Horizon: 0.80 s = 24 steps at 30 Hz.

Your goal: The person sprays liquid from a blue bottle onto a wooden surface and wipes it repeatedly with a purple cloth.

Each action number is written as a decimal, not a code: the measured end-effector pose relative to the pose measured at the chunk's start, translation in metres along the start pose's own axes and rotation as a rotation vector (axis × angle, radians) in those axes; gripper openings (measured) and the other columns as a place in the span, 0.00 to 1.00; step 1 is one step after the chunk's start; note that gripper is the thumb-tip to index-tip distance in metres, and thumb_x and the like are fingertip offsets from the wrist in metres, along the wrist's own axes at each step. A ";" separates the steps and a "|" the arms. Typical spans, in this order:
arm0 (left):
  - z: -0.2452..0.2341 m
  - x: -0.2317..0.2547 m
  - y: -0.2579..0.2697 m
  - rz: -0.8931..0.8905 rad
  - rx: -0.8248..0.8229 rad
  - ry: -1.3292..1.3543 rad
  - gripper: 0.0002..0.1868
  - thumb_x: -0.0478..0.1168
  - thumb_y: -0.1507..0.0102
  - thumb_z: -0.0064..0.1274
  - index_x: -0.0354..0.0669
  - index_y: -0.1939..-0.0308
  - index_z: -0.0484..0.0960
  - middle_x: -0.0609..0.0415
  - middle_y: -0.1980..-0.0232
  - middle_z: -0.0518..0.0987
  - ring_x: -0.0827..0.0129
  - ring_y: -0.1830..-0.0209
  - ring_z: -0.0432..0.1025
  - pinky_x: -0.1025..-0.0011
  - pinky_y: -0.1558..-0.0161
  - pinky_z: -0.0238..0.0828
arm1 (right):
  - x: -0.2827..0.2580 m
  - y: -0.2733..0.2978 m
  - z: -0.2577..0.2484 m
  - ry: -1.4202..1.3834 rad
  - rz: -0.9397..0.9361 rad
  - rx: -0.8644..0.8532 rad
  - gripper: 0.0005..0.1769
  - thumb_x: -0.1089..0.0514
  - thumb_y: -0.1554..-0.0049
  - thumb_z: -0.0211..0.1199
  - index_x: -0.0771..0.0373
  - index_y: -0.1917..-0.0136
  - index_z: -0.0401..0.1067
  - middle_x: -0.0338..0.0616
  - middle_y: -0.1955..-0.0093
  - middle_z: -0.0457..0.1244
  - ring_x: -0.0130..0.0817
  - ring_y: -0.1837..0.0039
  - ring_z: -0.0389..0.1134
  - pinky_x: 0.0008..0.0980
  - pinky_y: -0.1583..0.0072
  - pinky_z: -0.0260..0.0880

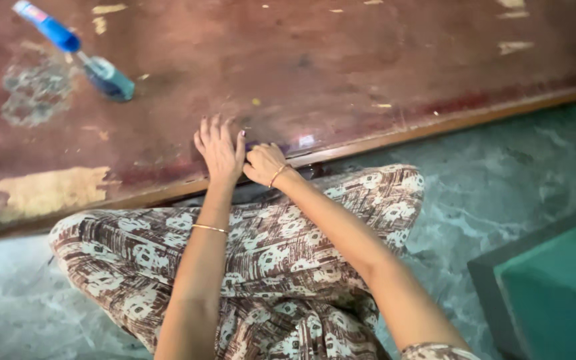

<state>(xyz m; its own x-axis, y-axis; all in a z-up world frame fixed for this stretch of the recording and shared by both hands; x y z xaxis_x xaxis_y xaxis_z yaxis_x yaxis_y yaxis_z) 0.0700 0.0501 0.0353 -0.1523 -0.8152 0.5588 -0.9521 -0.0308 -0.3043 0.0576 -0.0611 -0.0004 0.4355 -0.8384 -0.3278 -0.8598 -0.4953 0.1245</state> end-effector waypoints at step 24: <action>-0.324 -0.282 0.030 -0.563 0.144 -0.200 0.26 0.57 0.35 0.55 0.47 0.39 0.80 0.40 0.32 0.72 0.39 0.27 0.53 0.37 0.31 0.36 | -0.333 -0.168 0.130 -0.309 -0.507 -0.425 0.19 0.45 0.43 0.57 0.57 0.47 0.77 0.56 0.47 0.68 0.55 0.42 0.68 0.53 0.41 0.66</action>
<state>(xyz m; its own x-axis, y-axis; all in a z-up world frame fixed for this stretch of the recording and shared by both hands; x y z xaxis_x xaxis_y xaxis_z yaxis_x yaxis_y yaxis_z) -0.0019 0.4661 0.1186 0.4294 -0.7437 0.5123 -0.8244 -0.5544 -0.1138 0.0224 0.3307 -0.0335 0.6035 -0.4112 -0.6832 -0.3669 -0.9039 0.2199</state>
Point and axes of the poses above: each hand's wrist, its own y-axis away from the middle knuckle, its own z-axis out of the palm, x = y × z, the point moved 10 cm from there along -y, towards the middle knuckle
